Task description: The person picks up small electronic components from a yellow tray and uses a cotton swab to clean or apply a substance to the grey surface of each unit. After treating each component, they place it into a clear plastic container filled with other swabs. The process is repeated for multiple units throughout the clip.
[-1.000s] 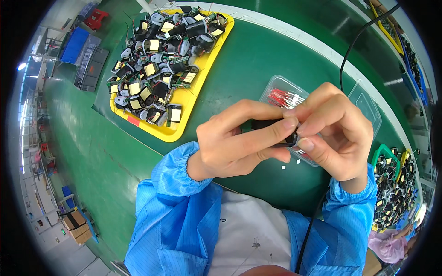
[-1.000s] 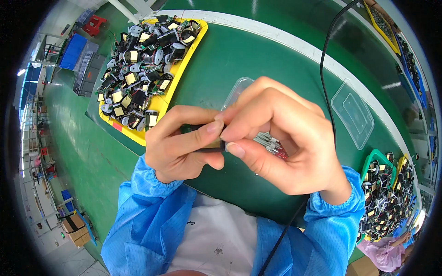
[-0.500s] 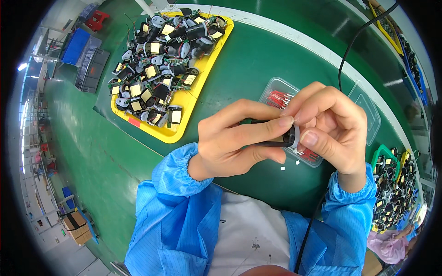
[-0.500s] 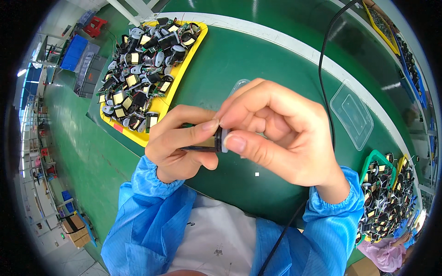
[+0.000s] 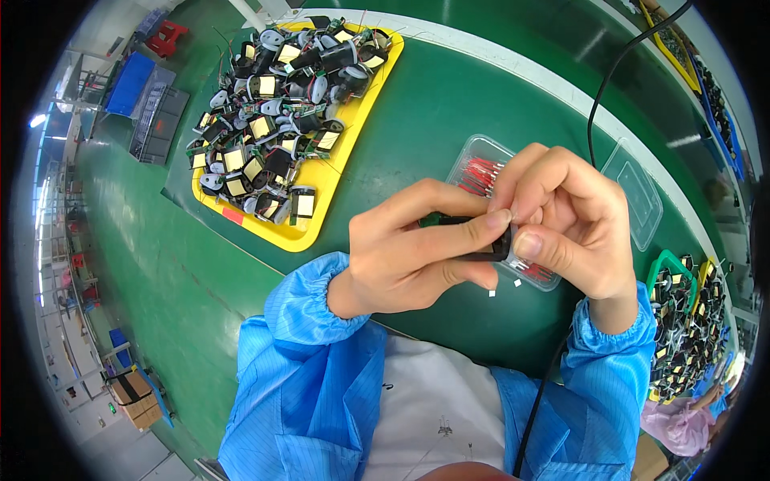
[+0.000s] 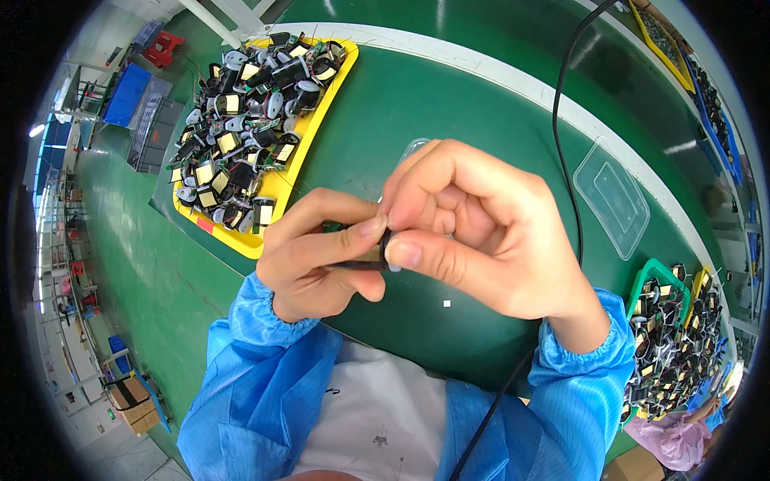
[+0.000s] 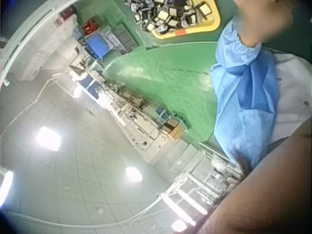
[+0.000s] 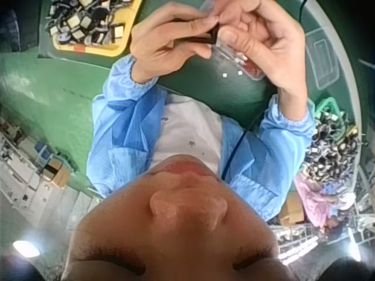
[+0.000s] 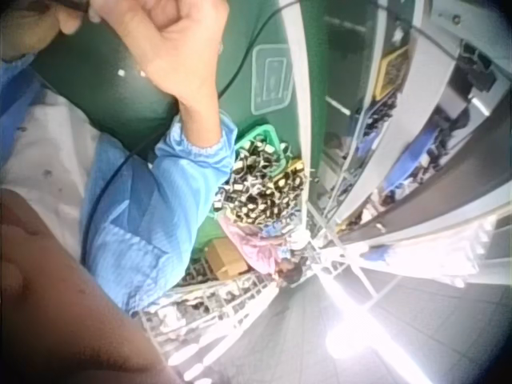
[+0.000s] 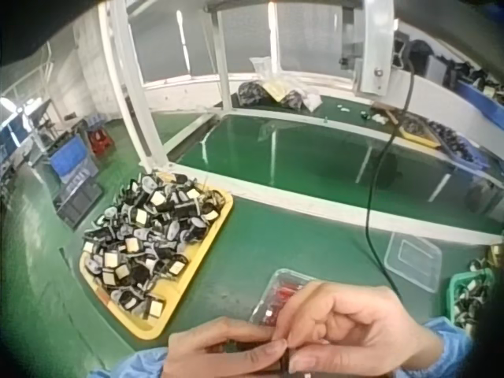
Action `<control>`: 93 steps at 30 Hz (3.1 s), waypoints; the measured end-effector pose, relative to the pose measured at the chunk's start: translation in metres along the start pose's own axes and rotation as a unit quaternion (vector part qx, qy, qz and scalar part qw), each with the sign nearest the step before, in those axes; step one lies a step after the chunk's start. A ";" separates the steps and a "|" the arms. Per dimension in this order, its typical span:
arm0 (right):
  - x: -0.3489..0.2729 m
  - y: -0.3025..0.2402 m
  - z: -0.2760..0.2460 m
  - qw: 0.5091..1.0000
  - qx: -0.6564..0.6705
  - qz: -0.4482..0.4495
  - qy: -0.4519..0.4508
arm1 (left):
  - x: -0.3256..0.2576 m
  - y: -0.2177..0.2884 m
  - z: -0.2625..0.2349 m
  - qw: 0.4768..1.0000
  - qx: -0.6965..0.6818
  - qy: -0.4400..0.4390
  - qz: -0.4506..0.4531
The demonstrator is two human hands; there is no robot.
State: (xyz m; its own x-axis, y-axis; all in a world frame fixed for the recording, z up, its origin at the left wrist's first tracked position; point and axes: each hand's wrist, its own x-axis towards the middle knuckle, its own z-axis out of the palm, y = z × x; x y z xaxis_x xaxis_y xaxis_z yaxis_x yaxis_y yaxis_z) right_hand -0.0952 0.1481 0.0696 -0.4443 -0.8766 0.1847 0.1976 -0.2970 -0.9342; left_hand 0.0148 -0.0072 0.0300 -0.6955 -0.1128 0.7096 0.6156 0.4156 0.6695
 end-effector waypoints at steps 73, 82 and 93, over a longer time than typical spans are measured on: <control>-0.009 0.007 0.013 0.935 -0.293 -0.161 0.117 | -0.009 0.002 0.002 0.981 0.182 0.041 0.055; -0.005 -0.005 -0.002 0.887 -0.424 -0.172 0.065 | -0.001 -0.009 0.010 0.987 0.101 0.122 0.007; 0.006 0.011 -0.009 0.978 -0.190 -0.028 0.083 | 0.003 -0.019 0.015 0.996 -0.061 0.045 -0.050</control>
State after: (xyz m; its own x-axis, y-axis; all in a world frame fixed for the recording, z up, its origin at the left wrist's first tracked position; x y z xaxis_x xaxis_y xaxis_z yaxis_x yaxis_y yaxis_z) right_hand -0.1035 0.1433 0.0575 -0.5876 -0.7800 0.2152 -0.1554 -0.1522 -0.9761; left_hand -0.0049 -0.0017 0.0162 -0.7221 -0.2314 0.6519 0.5901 0.2858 0.7550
